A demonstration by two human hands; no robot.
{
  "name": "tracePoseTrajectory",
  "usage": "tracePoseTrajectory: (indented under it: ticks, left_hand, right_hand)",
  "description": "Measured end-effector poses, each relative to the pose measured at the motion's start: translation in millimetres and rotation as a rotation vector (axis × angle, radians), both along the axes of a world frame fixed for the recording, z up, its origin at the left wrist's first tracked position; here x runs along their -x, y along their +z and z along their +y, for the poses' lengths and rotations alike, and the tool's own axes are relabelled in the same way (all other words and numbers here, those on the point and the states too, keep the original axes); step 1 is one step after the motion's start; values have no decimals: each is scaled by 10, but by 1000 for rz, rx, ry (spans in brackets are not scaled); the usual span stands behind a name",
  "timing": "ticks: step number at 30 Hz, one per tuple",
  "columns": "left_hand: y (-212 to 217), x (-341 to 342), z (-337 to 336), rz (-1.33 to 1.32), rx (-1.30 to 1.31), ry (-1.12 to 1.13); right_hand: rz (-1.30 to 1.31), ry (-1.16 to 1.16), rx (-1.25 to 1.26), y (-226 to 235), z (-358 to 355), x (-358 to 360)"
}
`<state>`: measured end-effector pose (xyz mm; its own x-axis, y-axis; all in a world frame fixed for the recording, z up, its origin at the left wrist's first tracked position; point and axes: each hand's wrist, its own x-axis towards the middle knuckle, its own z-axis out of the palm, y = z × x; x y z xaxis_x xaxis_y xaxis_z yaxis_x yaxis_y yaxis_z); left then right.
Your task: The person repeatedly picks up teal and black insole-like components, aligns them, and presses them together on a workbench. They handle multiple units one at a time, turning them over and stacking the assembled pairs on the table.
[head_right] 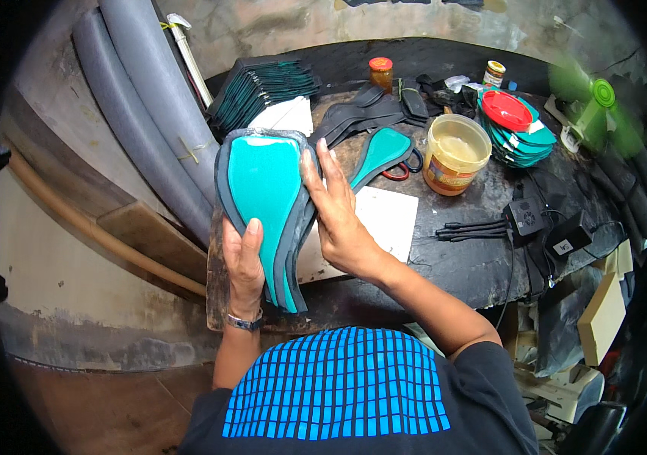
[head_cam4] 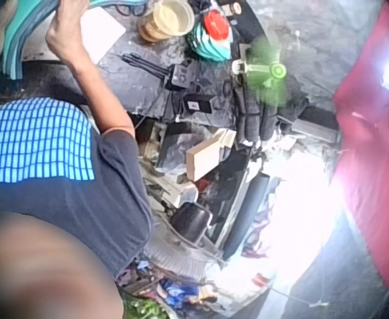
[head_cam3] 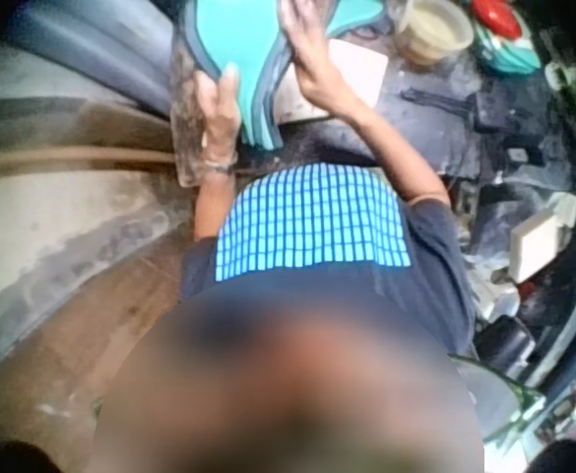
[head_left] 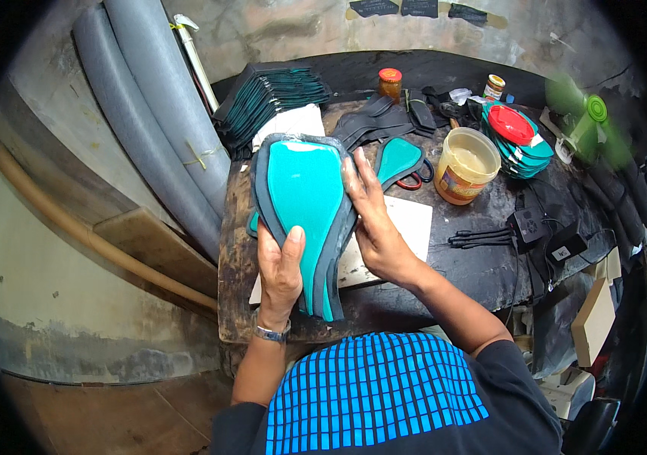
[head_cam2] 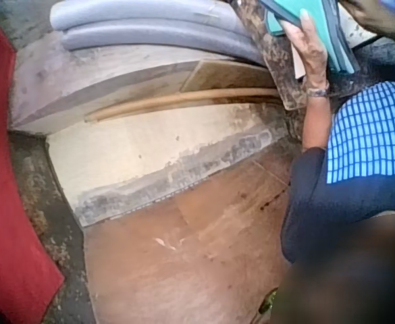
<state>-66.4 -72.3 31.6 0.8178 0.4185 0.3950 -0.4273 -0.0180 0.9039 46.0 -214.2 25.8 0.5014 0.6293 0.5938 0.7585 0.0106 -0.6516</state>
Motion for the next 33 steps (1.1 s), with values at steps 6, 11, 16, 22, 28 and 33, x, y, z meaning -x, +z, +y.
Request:
tracePoseTrajectory:
  ticks: [6, 11, 16, 22, 28, 33]
  left_hand:
    - [-13, -84, -17, -37, -32, 47]
    - [-3, -148, 15, 0, -29, 94]
    - [7, -201, 63, -8, 18, 96]
    - [-7, -232, 140, 71, -7, 143]
    - [-50, -295, 201, 83, 24, 142]
    - [-53, -290, 189, 72, 14, 138]
  right_hand:
    - [-20, -23, 12, -138, -2, 230]
    - [-45, 9, 14, -195, 21, 367]
    - [-66, 4, 76, -287, -11, 453]
    - [-313, -50, 128, -420, -102, 485]
    - [-583, -176, 51, -594, -100, 377]
    - [-779, -182, -45, -597, -103, 424]
